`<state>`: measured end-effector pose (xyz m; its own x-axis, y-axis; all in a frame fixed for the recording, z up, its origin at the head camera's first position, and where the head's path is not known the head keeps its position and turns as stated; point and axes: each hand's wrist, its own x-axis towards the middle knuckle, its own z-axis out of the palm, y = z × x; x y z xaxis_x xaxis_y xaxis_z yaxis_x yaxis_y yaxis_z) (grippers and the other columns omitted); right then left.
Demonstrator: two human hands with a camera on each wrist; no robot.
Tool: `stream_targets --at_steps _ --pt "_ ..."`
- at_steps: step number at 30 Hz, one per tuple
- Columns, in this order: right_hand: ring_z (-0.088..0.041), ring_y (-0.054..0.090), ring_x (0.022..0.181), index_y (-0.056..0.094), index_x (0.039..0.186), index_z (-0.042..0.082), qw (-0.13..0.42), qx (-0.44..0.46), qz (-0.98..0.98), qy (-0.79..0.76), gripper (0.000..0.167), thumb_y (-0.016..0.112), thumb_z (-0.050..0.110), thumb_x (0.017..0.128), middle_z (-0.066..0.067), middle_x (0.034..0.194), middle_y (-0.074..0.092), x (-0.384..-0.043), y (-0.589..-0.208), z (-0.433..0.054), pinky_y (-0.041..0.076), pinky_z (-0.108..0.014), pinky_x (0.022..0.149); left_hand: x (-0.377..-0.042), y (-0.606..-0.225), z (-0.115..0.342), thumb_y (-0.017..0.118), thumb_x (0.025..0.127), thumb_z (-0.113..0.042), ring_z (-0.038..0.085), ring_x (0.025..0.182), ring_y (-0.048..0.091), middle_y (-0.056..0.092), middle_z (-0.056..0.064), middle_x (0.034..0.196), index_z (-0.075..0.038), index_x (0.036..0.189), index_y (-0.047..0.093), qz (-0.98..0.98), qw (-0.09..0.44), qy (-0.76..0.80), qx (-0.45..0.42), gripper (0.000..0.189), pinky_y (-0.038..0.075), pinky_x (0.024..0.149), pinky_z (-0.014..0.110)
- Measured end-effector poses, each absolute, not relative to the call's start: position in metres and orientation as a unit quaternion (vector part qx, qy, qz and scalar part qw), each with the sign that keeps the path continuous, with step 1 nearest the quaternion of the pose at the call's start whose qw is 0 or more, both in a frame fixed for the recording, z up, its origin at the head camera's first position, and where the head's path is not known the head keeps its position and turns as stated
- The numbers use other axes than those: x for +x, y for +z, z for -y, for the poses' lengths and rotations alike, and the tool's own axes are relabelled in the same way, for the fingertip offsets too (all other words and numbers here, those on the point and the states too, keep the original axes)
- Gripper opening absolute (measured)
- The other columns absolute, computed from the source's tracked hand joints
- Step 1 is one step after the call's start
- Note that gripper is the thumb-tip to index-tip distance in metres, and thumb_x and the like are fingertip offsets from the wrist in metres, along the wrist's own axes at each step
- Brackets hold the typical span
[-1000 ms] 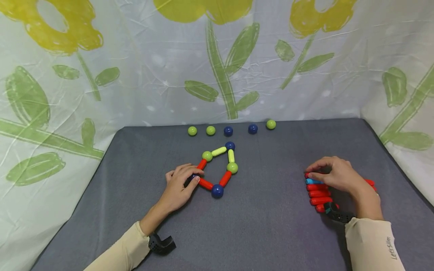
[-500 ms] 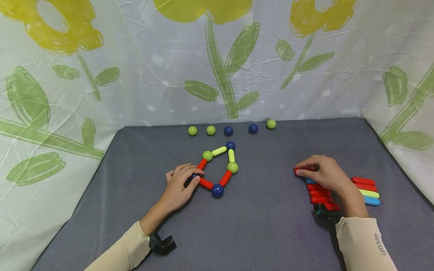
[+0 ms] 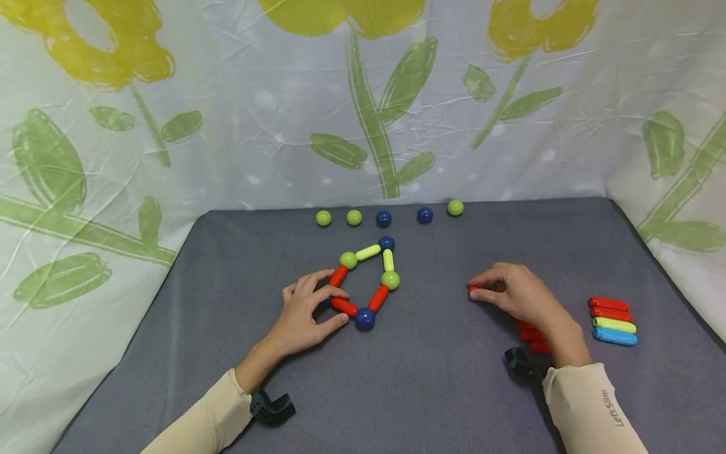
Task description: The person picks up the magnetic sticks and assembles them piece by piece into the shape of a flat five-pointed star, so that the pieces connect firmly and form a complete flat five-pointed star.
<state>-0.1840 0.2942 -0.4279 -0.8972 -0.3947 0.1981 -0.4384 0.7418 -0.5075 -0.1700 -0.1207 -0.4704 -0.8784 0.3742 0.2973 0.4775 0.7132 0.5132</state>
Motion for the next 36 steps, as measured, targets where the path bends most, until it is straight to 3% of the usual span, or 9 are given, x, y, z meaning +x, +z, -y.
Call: stream_targets --at_steps 13,18,22,26,36 --pt "-0.003 0.047 0.062 0.081 0.106 0.016 0.064 0.27 0.888 0.367 0.021 0.082 0.015 0.085 0.011 0.082 0.066 -0.185 -0.446 -0.26 0.041 -0.022 0.055 -0.17 -0.473 0.12 0.075 0.089 -0.046 0.03 0.144 0.039 0.048 0.006 0.153 -0.033 0.111 0.071 0.927 0.084 -0.286 -0.226 0.026 0.021 0.104 0.056" --pt "-0.006 0.05 0.069 0.076 0.115 0.015 0.008 0.242 0.902 0.358 0.034 0.085 0.022 0.083 0.005 0.088 0.064 -0.184 -0.442 -0.266 0.043 -0.023 0.062 -0.17 -0.473 0.12 0.075 0.089 -0.046 0.03 0.144 0.039 0.048 0.007 0.153 -0.034 0.111 0.071 0.927 0.086 -0.285 -0.226 0.026 0.022 0.103 0.055" --pt "-0.007 0.05 0.073 0.072 0.107 0.017 -0.023 0.229 0.915 0.33 0.027 0.085 0.024 0.084 0.004 0.088 0.061 -0.184 -0.438 -0.269 0.042 -0.023 0.065 -0.17 -0.472 0.12 0.076 0.088 -0.045 0.031 0.145 0.037 0.047 0.008 0.154 -0.033 0.109 0.071 0.926 0.09 -0.288 -0.227 0.024 0.022 0.103 0.055" --pt "-0.007 0.049 0.071 0.072 0.097 0.021 -0.007 0.24 0.915 0.325 0.019 0.085 0.02 0.084 0.007 0.083 0.059 -0.185 -0.441 -0.266 0.042 -0.024 0.064 -0.171 -0.472 0.121 0.078 0.088 -0.044 0.035 0.147 0.033 0.047 0.009 0.154 -0.033 0.108 0.072 0.923 0.094 -0.293 -0.23 0.024 0.022 0.103 0.056" --pt "-0.005 0.047 0.068 0.075 0.097 0.024 0.035 0.301 0.888 0.345 0.024 0.088 0.016 0.079 0.013 0.078 0.059 -0.181 -0.451 -0.236 0.04 -0.022 0.062 -0.171 -0.473 0.121 0.081 0.085 -0.044 0.037 0.148 0.031 0.048 0.009 0.154 -0.032 0.103 0.073 0.915 0.1 -0.307 -0.243 0.023 0.022 0.102 0.056"
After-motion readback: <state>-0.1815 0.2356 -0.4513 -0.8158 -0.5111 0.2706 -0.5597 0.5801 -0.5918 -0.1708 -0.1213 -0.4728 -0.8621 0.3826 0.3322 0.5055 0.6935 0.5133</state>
